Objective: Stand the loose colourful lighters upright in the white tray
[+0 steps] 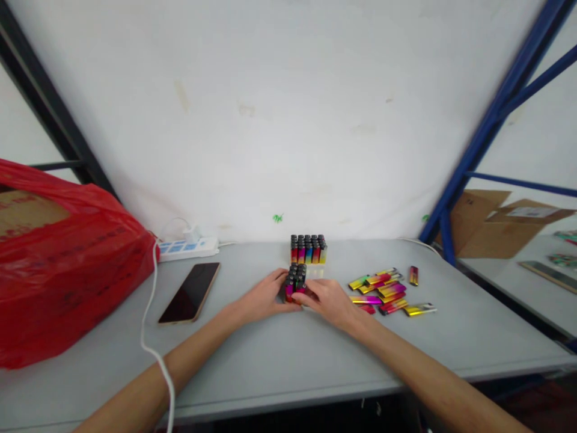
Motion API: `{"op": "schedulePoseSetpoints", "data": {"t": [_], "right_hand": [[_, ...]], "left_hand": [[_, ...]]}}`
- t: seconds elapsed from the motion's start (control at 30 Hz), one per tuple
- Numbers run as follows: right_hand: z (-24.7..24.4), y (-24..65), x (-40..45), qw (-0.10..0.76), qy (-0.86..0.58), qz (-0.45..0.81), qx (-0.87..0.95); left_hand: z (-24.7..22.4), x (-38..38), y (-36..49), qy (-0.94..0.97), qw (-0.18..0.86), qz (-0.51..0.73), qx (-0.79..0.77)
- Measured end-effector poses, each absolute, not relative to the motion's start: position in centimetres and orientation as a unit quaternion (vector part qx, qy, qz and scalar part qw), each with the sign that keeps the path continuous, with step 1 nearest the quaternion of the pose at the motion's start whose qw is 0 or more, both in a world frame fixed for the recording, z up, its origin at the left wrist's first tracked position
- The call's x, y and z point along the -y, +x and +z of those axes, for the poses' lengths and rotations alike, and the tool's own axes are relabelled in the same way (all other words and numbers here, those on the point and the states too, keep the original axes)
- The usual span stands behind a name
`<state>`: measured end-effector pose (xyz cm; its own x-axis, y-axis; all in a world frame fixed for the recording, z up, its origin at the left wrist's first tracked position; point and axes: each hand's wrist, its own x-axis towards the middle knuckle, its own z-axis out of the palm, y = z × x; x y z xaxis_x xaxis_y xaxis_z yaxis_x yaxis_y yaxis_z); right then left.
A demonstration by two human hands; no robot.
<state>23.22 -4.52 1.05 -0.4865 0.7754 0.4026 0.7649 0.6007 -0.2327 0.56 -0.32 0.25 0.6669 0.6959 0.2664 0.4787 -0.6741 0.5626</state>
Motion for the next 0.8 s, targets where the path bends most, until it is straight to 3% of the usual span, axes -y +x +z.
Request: {"op": "schedulePoseSetpoints", "data": {"t": [0.17,0.37,0.53,0.8], "right_hand": [[1.9,23.4,4.6,0.167,-0.473,-0.003,0.865],[3.7,27.2,3.1,0.201,-0.416,0.052,0.885],[4.8,34.9,2.0,0.216,-0.452,0.085,0.861],[0.7,42.5,7.1,0.139,-0.592,0.027,0.794]], "left_hand": [[0.3,0.3,0.5,0.884,0.224,0.231,-0.338],[0.4,0.3,0.5,0.882,0.226,0.229,-0.344],[0.7,0.4,0.4,0.879,0.229,0.222,-0.354],[0.4,0.0,0.3,0.882,0.227,0.216,-0.351]]}}
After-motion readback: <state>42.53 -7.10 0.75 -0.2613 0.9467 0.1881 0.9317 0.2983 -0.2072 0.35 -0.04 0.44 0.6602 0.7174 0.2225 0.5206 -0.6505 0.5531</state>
